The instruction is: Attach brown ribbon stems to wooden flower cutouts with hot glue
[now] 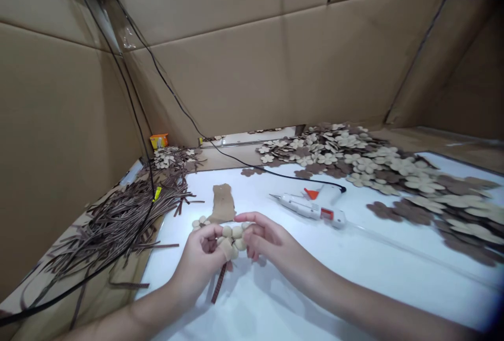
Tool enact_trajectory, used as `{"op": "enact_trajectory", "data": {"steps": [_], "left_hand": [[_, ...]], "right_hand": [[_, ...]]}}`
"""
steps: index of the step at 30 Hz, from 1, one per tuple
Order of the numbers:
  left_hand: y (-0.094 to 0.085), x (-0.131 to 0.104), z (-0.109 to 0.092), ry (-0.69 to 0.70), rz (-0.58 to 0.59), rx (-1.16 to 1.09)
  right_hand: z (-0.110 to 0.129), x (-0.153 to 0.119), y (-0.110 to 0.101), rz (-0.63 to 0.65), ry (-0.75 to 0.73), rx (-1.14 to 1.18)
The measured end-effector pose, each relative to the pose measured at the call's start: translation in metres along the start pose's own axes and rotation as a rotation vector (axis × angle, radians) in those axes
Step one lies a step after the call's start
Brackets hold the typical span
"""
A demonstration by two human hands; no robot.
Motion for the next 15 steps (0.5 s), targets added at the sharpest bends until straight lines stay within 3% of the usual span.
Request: {"op": "enact_trajectory", "data": {"steps": [8,15], "left_hand": [[0.008,-0.006,0.001,-0.033,0.101,-0.080],[0.015,-0.007,0.009,-0.022,0.231,-0.169]], "right_hand": [[-0.003,-0.008,0.018,0.088,-0.016,-0.011],[-0.007,-0.009,0.018,0.092,0.007,0.032]]}}
Point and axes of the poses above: each hand's wrist, its own x-axis towards the middle knuckle, its own y-axis out of the palm, z = x × y, the point moved 7 cm from there along x, towards the middle knuckle, and after that the axes turned 3 degrees about -y, right-handed, at the moved point
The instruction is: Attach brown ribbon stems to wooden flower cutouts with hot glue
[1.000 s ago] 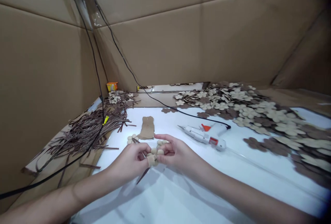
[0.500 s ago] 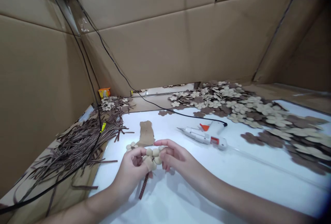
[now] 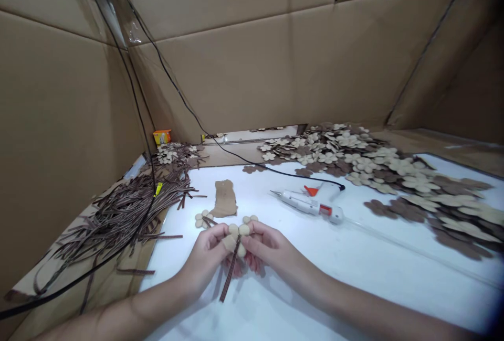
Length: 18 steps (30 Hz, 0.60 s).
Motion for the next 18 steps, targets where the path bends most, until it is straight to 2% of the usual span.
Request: {"op": "enact_trajectory", "data": {"steps": [4,10,18], "left_hand": [[0.001,0.000,0.004,-0.010,0.035,0.002],[0.006,0.002,0.000,-0.001,0.076,0.077],[0.000,-0.005,-0.009,0.062,-0.014,0.115]], "right_hand": [[-0.007,0.002,-0.002,0.000,0.028,0.076],[-0.009,0.001,-0.001,0.036,0.094,0.204],[-0.008,0.000,0.000,0.070,0.106,0.242]]}}
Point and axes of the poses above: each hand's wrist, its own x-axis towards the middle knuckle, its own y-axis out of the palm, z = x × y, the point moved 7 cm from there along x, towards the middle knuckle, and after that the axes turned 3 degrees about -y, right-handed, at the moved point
